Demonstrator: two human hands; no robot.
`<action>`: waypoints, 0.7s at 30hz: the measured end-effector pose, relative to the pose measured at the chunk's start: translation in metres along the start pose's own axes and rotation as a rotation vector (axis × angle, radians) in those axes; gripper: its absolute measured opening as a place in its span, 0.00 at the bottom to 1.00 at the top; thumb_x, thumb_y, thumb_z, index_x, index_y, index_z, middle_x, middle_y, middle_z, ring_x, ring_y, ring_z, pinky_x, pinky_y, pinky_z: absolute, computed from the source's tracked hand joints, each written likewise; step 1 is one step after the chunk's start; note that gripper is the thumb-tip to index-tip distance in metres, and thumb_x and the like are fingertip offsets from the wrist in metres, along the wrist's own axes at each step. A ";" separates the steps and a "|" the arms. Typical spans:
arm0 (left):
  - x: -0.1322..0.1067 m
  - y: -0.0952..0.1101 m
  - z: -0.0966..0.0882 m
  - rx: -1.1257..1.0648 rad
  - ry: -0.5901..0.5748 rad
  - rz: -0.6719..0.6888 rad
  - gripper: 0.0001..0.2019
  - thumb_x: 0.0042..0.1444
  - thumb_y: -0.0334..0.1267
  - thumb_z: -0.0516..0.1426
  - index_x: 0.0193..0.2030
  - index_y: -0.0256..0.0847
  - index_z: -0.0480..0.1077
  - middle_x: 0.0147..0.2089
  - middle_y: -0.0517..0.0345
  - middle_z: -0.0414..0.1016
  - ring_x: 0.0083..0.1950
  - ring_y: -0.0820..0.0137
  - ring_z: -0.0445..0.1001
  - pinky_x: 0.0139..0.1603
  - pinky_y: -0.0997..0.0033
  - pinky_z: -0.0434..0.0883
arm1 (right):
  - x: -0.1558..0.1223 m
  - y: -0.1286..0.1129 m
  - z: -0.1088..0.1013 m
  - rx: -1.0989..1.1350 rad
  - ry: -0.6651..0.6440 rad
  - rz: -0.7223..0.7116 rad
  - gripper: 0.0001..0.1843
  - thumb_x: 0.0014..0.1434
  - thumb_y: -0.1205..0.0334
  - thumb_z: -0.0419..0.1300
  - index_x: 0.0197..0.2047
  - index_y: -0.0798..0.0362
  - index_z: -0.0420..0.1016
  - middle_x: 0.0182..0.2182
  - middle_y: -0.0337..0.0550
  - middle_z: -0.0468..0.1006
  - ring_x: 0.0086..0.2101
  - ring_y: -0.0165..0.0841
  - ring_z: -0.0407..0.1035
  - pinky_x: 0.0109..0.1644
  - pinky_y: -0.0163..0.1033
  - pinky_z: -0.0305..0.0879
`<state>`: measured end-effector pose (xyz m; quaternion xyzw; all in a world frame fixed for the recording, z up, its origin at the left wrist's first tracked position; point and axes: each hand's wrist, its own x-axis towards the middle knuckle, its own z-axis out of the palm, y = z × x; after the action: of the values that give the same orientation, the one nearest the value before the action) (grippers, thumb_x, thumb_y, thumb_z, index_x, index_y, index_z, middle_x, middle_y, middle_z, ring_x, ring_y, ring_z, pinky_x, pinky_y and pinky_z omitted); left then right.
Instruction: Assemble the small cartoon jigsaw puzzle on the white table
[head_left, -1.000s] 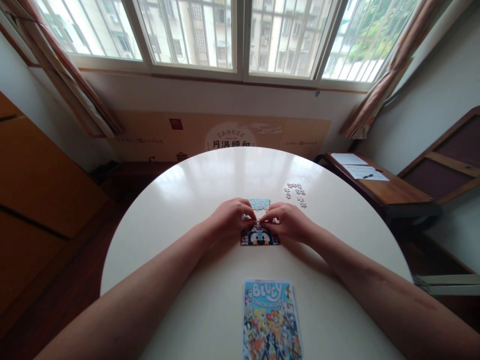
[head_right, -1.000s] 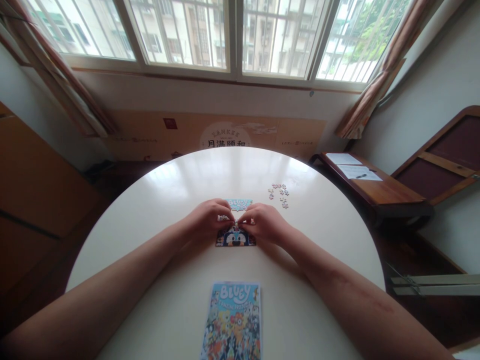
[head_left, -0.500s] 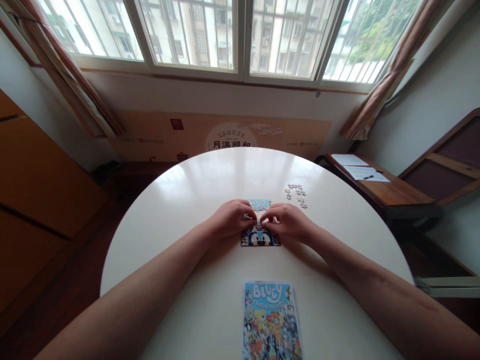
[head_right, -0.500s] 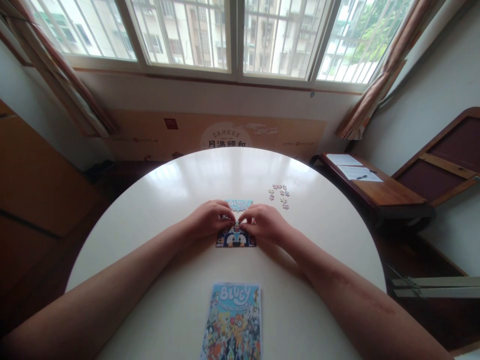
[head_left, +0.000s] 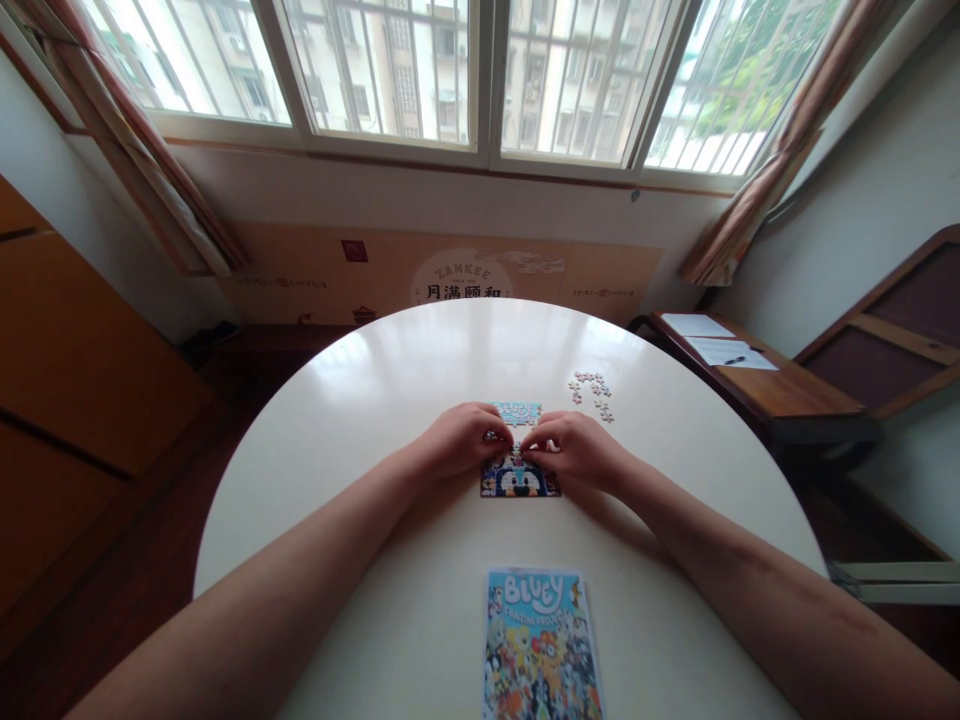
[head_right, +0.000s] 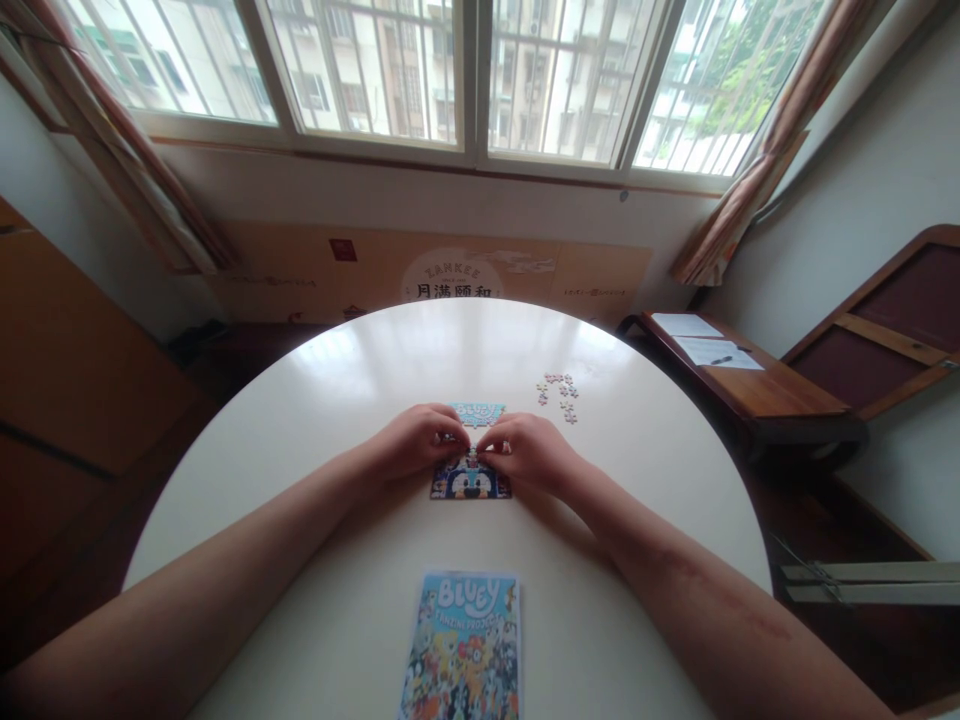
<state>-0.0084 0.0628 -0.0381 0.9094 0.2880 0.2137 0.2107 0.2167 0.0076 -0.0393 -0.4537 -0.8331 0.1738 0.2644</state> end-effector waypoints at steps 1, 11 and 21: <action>0.000 -0.001 0.000 -0.001 -0.001 0.002 0.07 0.56 0.32 0.61 0.35 0.45 0.83 0.35 0.58 0.77 0.35 0.71 0.74 0.38 0.73 0.68 | 0.000 0.000 0.000 0.001 -0.003 -0.001 0.05 0.59 0.64 0.66 0.35 0.45 0.85 0.30 0.37 0.79 0.31 0.30 0.71 0.36 0.36 0.64; 0.000 -0.001 0.001 0.016 -0.001 -0.001 0.08 0.55 0.32 0.62 0.35 0.47 0.83 0.37 0.59 0.78 0.36 0.71 0.75 0.39 0.72 0.69 | 0.000 -0.002 -0.001 -0.022 -0.030 0.019 0.06 0.59 0.64 0.66 0.35 0.44 0.85 0.30 0.37 0.80 0.32 0.30 0.71 0.37 0.36 0.65; -0.005 0.009 -0.009 0.172 -0.007 0.053 0.08 0.54 0.33 0.62 0.39 0.49 0.82 0.42 0.58 0.80 0.41 0.67 0.76 0.41 0.68 0.71 | 0.000 -0.010 -0.004 -0.124 -0.038 -0.031 0.08 0.59 0.66 0.64 0.37 0.44 0.84 0.31 0.37 0.79 0.34 0.32 0.72 0.39 0.38 0.65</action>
<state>-0.0128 0.0558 -0.0276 0.9322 0.2803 0.1905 0.1270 0.2128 0.0029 -0.0310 -0.4530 -0.8541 0.1264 0.2223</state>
